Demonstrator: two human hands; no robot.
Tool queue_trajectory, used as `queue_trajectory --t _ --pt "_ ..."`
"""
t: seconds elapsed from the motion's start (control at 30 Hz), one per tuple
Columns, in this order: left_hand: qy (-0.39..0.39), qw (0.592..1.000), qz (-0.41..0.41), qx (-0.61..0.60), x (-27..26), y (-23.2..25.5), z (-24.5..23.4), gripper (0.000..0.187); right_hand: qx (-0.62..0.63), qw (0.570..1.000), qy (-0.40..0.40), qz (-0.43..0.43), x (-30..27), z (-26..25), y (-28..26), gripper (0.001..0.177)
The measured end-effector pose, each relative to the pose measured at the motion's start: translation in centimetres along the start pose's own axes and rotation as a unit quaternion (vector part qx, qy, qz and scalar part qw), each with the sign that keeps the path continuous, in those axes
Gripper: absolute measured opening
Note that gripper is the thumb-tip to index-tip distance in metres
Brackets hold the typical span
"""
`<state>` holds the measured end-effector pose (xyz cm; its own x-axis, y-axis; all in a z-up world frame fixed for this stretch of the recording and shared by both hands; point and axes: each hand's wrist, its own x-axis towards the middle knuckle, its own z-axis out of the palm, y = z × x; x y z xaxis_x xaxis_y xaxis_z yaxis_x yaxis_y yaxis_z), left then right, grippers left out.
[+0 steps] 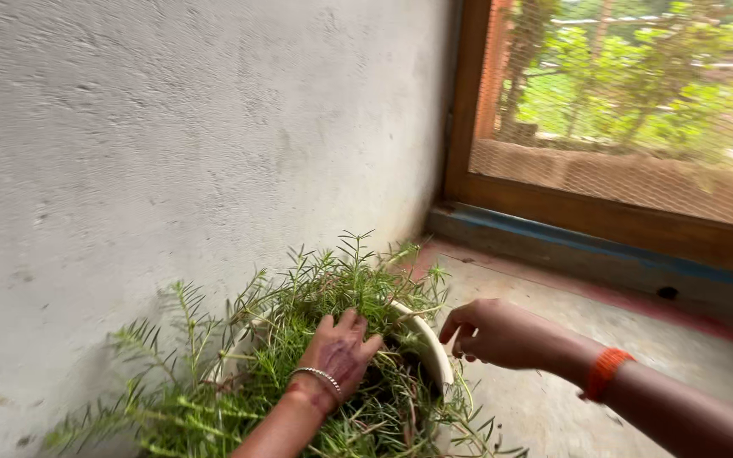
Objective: The person washes a metal cup in a bucket of water, then tends to a potted plant by arranging and tucking its stems into the pot by hand.
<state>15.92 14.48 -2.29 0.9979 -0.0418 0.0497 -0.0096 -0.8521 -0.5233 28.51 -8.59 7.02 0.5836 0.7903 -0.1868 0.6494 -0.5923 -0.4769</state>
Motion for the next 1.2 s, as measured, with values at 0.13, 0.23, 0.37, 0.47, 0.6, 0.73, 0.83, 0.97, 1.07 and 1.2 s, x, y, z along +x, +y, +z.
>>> queue_trajectory --t 0.13,0.23,0.37,0.47,0.6,0.73,0.83,0.97,1.07,1.2 --pt "0.085 0.993 -0.012 -0.076 1.7 0.5 -1.5 0.023 -0.101 0.995 -0.009 -0.024 3.3 2.0 -1.4 0.033" --pt "0.122 0.989 0.011 -0.076 1.6 0.2 -3.5 0.033 -0.1 0.995 -0.02 0.001 6.4 3.0 -0.9 0.029" --pt "0.056 0.979 -0.014 -0.198 0.3 -1.0 -5.8 0.051 -0.018 1.0 -0.01 0.017 9.4 5.3 0.3 0.034" --pt "0.219 0.921 -0.075 -0.313 0.8 -2.6 -6.1 0.03 0.233 0.969 0.005 0.085 10.5 6.8 0.8 0.039" --pt "0.183 0.93 -0.036 -0.316 3.5 -3.7 -6.6 0.015 0.43 0.898 0.019 0.089 11.2 7.2 0.3 0.046" --pt "0.319 0.858 -0.07 -0.396 5.2 -3.6 -7.7 0.023 0.358 0.932 0.042 -0.024 11.7 8.3 -2.2 0.025" --pt "0.118 0.871 -0.083 -0.469 5.9 -2.9 -8.6 0.026 0.321 0.94 0.075 -0.089 10.7 9.6 -3.6 0.028" --pt "-0.23 0.896 -0.061 -0.375 8.8 -3.1 -7.0 0.044 0.252 0.942 0.124 -0.183 8.1 11.3 -3.8 0.039" --pt "-0.256 0.936 -0.079 -0.227 9.5 -3.1 -5.6 0.052 0.203 0.923 0.118 -0.306 6.3 10.9 -3.0 0.06" --pt "-0.258 0.936 -0.105 -0.215 6.6 -4.5 -6.5 0.05 0.179 0.978 0.02 -0.106 6.2 8.1 -1.9 0.047"
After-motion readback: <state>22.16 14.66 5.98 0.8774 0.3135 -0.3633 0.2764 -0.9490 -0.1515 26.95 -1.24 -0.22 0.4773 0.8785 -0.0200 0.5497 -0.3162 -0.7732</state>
